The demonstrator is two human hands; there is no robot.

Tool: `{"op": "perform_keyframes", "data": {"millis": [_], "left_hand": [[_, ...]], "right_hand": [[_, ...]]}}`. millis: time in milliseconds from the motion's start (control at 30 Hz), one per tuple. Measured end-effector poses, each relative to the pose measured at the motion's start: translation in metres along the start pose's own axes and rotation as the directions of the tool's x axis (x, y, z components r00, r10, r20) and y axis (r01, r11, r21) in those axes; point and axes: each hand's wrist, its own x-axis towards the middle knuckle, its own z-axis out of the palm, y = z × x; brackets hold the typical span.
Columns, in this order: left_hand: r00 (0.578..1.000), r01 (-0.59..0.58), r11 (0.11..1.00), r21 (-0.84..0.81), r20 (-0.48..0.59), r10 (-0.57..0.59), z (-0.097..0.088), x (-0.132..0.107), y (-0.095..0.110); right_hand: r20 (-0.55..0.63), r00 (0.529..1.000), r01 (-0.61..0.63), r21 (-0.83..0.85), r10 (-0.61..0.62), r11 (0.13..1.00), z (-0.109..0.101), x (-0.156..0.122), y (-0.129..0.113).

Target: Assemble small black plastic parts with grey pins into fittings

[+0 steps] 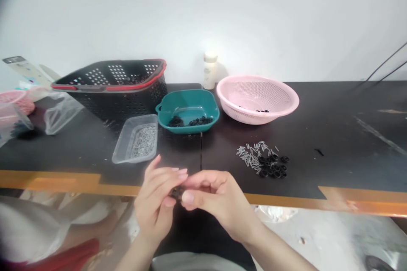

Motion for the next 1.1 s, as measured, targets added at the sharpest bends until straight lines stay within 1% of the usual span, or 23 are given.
{"op": "perform_keyframes", "data": {"millis": [33,100,167,233,333,400,467,533,633,733,833,900,967,1033,1067,1100], "left_hand": [[1.0,0.01,1.0,-0.009,-0.007,-0.011,0.001,-0.001,0.0],[1.0,0.025,1.0,-0.016,-0.009,-0.025,0.001,-0.001,0.0],[1.0,0.007,1.0,-0.01,0.0,-0.007,0.0,0.0,-0.003],[0.999,-0.04,0.999,-0.031,0.016,0.04,-0.002,0.002,-0.006],[0.995,-0.093,0.984,-0.149,0.018,0.097,-0.004,0.005,-0.009],[0.995,-0.092,0.969,-0.229,0.021,0.1,-0.004,0.006,-0.008],[0.996,-0.072,0.959,-0.273,0.037,0.085,-0.004,0.007,-0.006],[0.996,-0.05,0.957,-0.287,0.061,0.07,-0.005,0.007,-0.003],[0.993,-0.039,0.96,-0.279,0.1,0.07,-0.007,0.008,-0.002],[0.988,-0.028,0.965,-0.261,0.138,0.066,-0.01,0.005,-0.001],[0.979,-0.008,0.968,-0.249,0.198,0.059,-0.013,-0.002,-0.002],[0.967,0.017,0.975,-0.22,0.25,0.04,-0.014,-0.008,-0.004],[0.96,0.01,0.986,-0.165,0.279,0.037,-0.016,-0.014,-0.009],[0.962,-0.016,0.995,-0.094,0.27,0.042,-0.016,-0.018,-0.015],[0.964,-0.031,0.997,-0.066,0.263,0.047,-0.016,-0.019,-0.018],[0.965,-0.037,0.998,-0.044,0.257,0.047,-0.016,-0.019,-0.02]], "right_hand": [[0.059,0.998,-0.018,0.01,0.017,1.0,-0.001,0.001,0.001],[0.142,0.99,0.014,-0.023,-0.01,1.0,-0.002,0.002,0.001],[0.167,0.983,0.085,-0.084,-0.07,0.993,-0.002,0.001,0.003],[0.169,0.982,0.107,-0.107,-0.088,0.988,-0.002,0.0,0.004],[0.23,0.972,0.045,-0.025,-0.038,0.999,-0.003,-0.001,0.009],[0.286,0.958,0.003,0.034,-0.012,0.999,-0.003,-0.002,0.011],[0.321,0.947,-0.027,0.051,0.009,0.998,-0.004,-0.004,0.011],[0.309,0.951,-0.036,0.024,0.027,0.999,-0.003,-0.007,0.009],[0.255,0.965,-0.047,-0.048,0.058,0.998,-0.001,-0.012,0.005],[0.237,0.968,-0.076,-0.03,0.08,0.997,0.001,-0.014,0.007],[0.26,0.962,-0.093,0.032,0.082,0.995,0.004,-0.012,0.015],[0.237,0.968,-0.097,0.033,0.086,0.995,0.004,-0.01,0.024],[0.202,0.971,-0.131,0.015,0.126,0.991,0.002,-0.008,0.033],[0.175,0.971,-0.159,-0.039,0.163,0.987,-0.002,-0.005,0.037],[0.155,0.975,-0.145,-0.11,0.161,0.983,-0.004,-0.003,0.036],[0.125,0.983,-0.102,-0.223,0.133,0.969,-0.006,-0.001,0.033]]}}
